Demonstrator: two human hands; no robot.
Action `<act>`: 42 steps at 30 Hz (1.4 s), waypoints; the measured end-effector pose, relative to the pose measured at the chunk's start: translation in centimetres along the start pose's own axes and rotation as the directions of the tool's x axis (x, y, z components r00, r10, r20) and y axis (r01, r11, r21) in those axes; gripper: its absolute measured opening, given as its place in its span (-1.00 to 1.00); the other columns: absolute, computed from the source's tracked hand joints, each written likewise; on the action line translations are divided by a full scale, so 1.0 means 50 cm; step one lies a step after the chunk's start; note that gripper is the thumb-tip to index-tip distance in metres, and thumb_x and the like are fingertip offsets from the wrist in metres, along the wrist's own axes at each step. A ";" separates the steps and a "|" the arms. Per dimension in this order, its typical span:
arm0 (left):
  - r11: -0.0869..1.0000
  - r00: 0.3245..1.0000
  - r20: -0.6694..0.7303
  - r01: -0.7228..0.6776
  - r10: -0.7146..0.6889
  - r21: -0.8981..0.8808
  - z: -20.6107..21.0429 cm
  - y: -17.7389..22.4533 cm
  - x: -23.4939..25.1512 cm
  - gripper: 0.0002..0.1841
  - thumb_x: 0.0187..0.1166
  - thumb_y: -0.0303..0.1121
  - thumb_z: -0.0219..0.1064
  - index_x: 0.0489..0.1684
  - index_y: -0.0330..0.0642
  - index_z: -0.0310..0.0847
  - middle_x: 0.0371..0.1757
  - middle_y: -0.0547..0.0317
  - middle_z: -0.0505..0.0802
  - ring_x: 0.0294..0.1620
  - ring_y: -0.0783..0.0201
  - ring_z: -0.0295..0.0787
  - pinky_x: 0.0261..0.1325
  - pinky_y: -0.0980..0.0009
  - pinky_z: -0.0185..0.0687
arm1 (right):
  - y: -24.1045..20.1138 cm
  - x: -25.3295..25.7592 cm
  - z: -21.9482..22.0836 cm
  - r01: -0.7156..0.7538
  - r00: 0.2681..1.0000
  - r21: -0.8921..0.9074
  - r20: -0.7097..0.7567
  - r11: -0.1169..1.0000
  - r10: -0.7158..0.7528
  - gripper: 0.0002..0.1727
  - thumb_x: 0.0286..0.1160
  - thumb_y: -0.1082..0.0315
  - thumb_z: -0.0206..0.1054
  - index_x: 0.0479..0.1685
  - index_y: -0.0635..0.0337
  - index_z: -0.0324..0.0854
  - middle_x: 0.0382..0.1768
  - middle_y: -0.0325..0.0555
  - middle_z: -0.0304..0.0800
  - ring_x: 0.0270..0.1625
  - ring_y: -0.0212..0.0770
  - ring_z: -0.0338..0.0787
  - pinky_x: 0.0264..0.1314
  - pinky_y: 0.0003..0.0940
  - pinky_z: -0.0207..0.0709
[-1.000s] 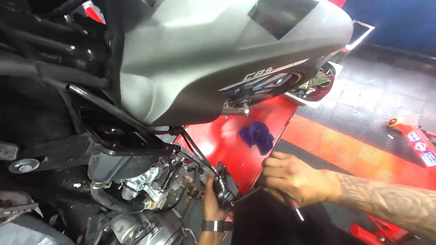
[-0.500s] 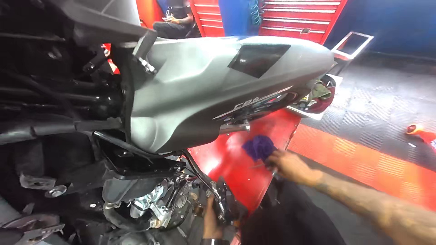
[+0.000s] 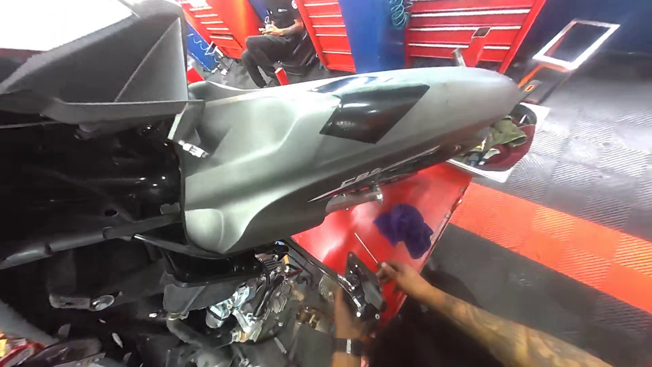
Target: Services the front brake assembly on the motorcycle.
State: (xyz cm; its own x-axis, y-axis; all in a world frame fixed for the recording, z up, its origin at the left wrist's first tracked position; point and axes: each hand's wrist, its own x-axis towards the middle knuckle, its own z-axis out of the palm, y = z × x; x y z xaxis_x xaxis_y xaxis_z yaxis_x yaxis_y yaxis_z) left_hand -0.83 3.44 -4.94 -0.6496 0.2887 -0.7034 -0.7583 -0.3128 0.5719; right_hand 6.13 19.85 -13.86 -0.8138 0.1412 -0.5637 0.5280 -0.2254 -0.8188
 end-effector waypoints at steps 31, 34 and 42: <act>0.941 0.962 0.159 -0.254 0.222 0.222 0.264 0.037 -0.155 -0.50 0.73 0.22 0.04 0.19 0.06 0.66 -0.03 0.12 0.90 -0.01 0.17 0.91 -0.02 0.05 0.88 | -0.118 -0.360 0.054 0.621 0.400 -0.497 -0.464 0.606 -0.790 -0.65 0.62 0.26 0.36 0.36 -0.06 0.67 0.16 -0.07 0.77 0.15 -0.23 0.82 0.09 -0.33 0.80; 0.937 0.954 0.168 -0.281 0.248 0.208 0.268 0.033 -0.159 -0.52 0.74 0.20 0.06 0.18 0.04 0.66 -0.04 0.11 0.90 -0.01 0.18 0.91 -0.01 0.06 0.88 | -0.123 -0.357 0.053 0.566 0.418 -0.557 -0.442 0.608 -0.794 -0.55 0.65 0.19 0.33 0.52 -0.15 0.58 0.16 -0.06 0.75 0.08 -0.21 0.81 0.02 -0.30 0.79; 0.949 0.963 0.150 -0.251 0.225 0.190 0.267 0.026 -0.178 -0.52 0.74 0.21 0.06 0.20 0.07 0.67 -0.03 0.12 0.90 0.01 0.17 0.90 0.01 0.05 0.87 | -0.123 -0.366 0.060 0.633 0.502 -0.372 -0.469 0.678 -0.726 -0.58 0.66 0.23 0.36 0.47 -0.03 0.65 0.16 -0.07 0.74 0.06 -0.28 0.81 0.09 -0.32 0.81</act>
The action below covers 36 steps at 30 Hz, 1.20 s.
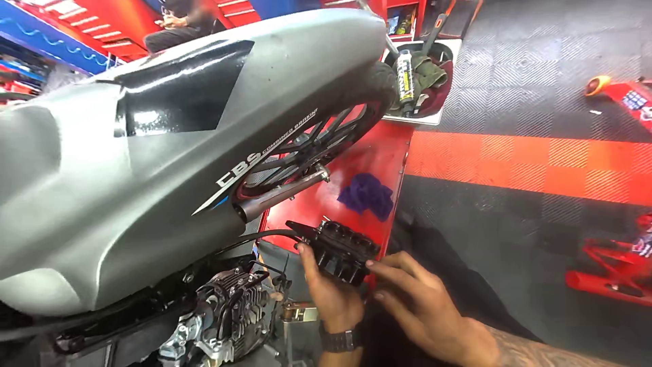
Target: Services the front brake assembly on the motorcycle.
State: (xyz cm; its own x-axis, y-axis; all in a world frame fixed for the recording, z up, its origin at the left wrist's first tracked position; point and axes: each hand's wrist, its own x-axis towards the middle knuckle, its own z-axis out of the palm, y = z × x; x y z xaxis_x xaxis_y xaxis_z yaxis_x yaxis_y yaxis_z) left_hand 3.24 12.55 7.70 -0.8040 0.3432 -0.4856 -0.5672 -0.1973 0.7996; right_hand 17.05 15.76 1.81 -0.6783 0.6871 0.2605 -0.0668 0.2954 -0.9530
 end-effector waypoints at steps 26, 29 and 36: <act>0.997 0.997 -0.058 0.057 -0.060 -0.056 0.032 0.023 0.007 -0.50 0.69 0.26 0.10 0.28 0.15 0.63 0.10 0.16 0.86 0.17 0.16 0.83 0.18 -0.01 0.77 | 0.008 0.071 0.028 0.007 0.965 0.092 -0.261 0.996 0.017 -0.68 0.26 0.45 0.61 0.00 0.21 0.71 0.00 -0.18 0.80 -0.03 -0.27 0.85 0.04 -0.32 0.87; 0.996 0.995 -0.076 0.064 -0.069 -0.064 0.037 0.024 0.011 -0.50 0.69 0.26 0.11 0.28 0.14 0.62 0.10 0.16 0.85 0.17 0.15 0.82 0.18 0.00 0.77 | 0.008 0.075 0.030 -0.001 0.965 0.101 -0.259 0.995 0.028 -0.72 0.29 0.45 0.59 -0.02 0.21 0.72 -0.02 -0.19 0.81 -0.06 -0.29 0.86 0.01 -0.34 0.88; 0.997 0.995 -0.082 0.058 -0.062 -0.045 0.036 0.022 0.020 -0.49 0.68 0.27 0.10 0.29 0.14 0.63 0.12 0.15 0.86 0.18 0.14 0.83 0.19 -0.03 0.77 | 0.015 0.081 0.032 0.010 0.972 0.013 -0.234 1.000 -0.007 -0.74 0.35 0.40 0.56 -0.01 0.15 0.71 -0.01 -0.23 0.77 0.02 -0.33 0.82 0.04 -0.36 0.85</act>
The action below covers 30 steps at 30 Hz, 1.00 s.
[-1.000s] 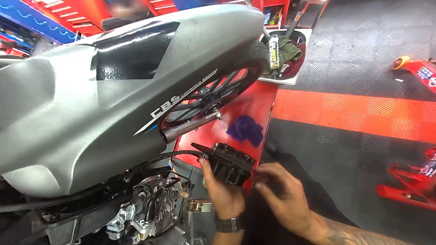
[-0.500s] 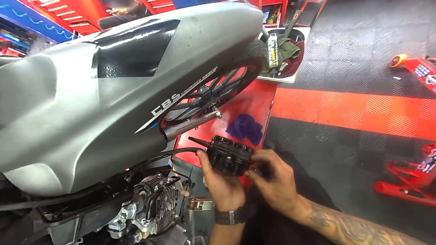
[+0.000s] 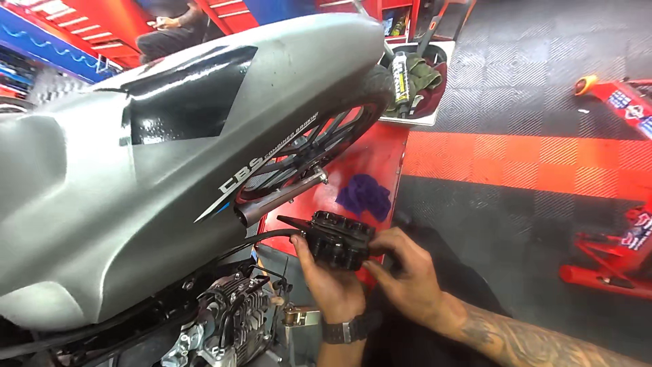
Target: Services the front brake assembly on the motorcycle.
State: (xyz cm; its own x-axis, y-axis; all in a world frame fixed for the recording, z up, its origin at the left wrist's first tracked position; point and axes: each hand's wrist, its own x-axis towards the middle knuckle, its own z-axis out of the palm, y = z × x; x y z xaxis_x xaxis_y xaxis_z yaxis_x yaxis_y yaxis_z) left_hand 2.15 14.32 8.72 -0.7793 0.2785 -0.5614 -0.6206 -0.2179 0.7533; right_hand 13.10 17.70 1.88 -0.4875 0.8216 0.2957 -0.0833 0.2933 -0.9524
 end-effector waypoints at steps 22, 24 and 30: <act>0.961 0.988 0.128 -0.117 0.087 0.249 -0.154 -0.097 0.133 -0.26 0.20 -0.06 0.63 0.25 -0.46 0.55 -0.01 -0.20 0.86 0.01 0.08 0.88 0.14 0.09 0.85 | 0.014 0.215 -0.102 0.009 0.999 -0.282 -0.036 0.959 -0.020 -0.47 0.64 0.03 0.25 0.38 0.25 0.57 0.29 0.00 0.69 0.28 -0.17 0.75 0.30 -0.11 0.73; 0.929 0.984 0.119 -0.168 0.136 0.328 -0.173 -0.110 0.160 -0.30 0.19 -0.11 0.61 0.26 -0.45 0.58 0.01 -0.19 0.87 0.03 0.08 0.87 0.15 0.11 0.84 | 0.004 0.319 -0.110 -0.050 0.996 -0.243 -0.083 0.969 0.030 -0.31 0.71 -0.06 0.08 0.67 0.23 0.29 0.56 0.07 0.48 0.52 -0.12 0.59 0.49 -0.04 0.60; 0.825 0.950 0.095 -0.307 0.298 0.475 -0.231 -0.132 0.258 -0.34 0.11 -0.34 0.70 0.28 -0.43 0.63 0.08 -0.15 0.88 0.11 0.11 0.87 0.24 0.11 0.83 | 0.124 0.505 -0.028 0.129 0.987 -0.221 -0.065 0.967 -0.147 -0.24 0.82 -0.16 -0.26 0.80 0.16 0.20 0.82 0.14 0.10 0.90 0.00 -0.02 0.94 0.21 -0.30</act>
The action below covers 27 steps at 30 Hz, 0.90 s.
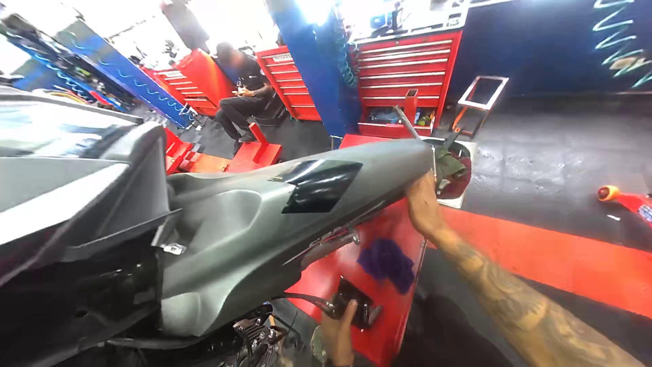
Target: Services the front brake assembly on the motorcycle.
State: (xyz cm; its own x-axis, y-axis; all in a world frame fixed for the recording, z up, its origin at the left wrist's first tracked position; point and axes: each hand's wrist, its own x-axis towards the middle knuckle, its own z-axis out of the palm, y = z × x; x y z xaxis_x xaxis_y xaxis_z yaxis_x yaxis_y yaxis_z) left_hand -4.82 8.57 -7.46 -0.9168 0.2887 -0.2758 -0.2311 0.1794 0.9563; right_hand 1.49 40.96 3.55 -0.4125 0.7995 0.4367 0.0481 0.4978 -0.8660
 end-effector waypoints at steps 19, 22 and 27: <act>0.956 0.988 -0.156 0.068 -0.023 0.284 0.105 0.037 0.024 -0.11 -0.04 -0.22 0.81 0.43 -0.37 0.52 0.26 -0.06 0.79 0.28 0.21 0.75 0.39 0.26 0.71 | 0.139 0.432 0.122 0.197 0.782 0.086 0.587 0.977 -0.209 -0.41 0.87 0.01 -0.25 0.41 0.16 0.58 0.34 0.08 0.61 0.53 0.01 0.51 0.63 0.12 0.31; 0.967 0.983 -0.173 0.104 -0.064 0.231 0.133 0.053 0.006 -0.09 0.04 -0.28 0.78 0.49 -0.42 0.43 0.23 -0.10 0.81 0.23 0.23 0.80 0.35 0.26 0.75 | 0.151 0.486 0.171 0.144 0.727 0.111 0.662 0.983 -0.181 -0.36 0.88 -0.07 -0.29 0.44 0.14 0.57 0.40 0.08 0.60 0.57 0.01 0.50 0.66 0.14 0.29; 0.964 0.970 -0.225 0.143 -0.091 0.225 0.164 0.075 -0.009 -0.10 0.08 -0.30 0.76 0.52 -0.40 0.41 0.27 -0.09 0.81 0.26 0.22 0.79 0.36 0.26 0.75 | 0.167 0.567 0.279 0.086 0.614 0.110 0.777 0.990 -0.140 -0.29 0.86 -0.10 -0.37 0.52 0.17 0.53 0.56 0.14 0.51 0.69 0.09 0.40 0.74 0.21 0.19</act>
State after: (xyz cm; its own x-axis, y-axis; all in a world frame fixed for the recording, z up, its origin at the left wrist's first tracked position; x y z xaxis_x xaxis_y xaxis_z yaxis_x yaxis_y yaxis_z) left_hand -2.59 16.84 -4.55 -0.9415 0.0518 -0.3329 -0.2807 0.4258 0.8602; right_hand -22.50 63.10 5.29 -0.9666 0.1605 0.2000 -0.0881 0.5247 -0.8467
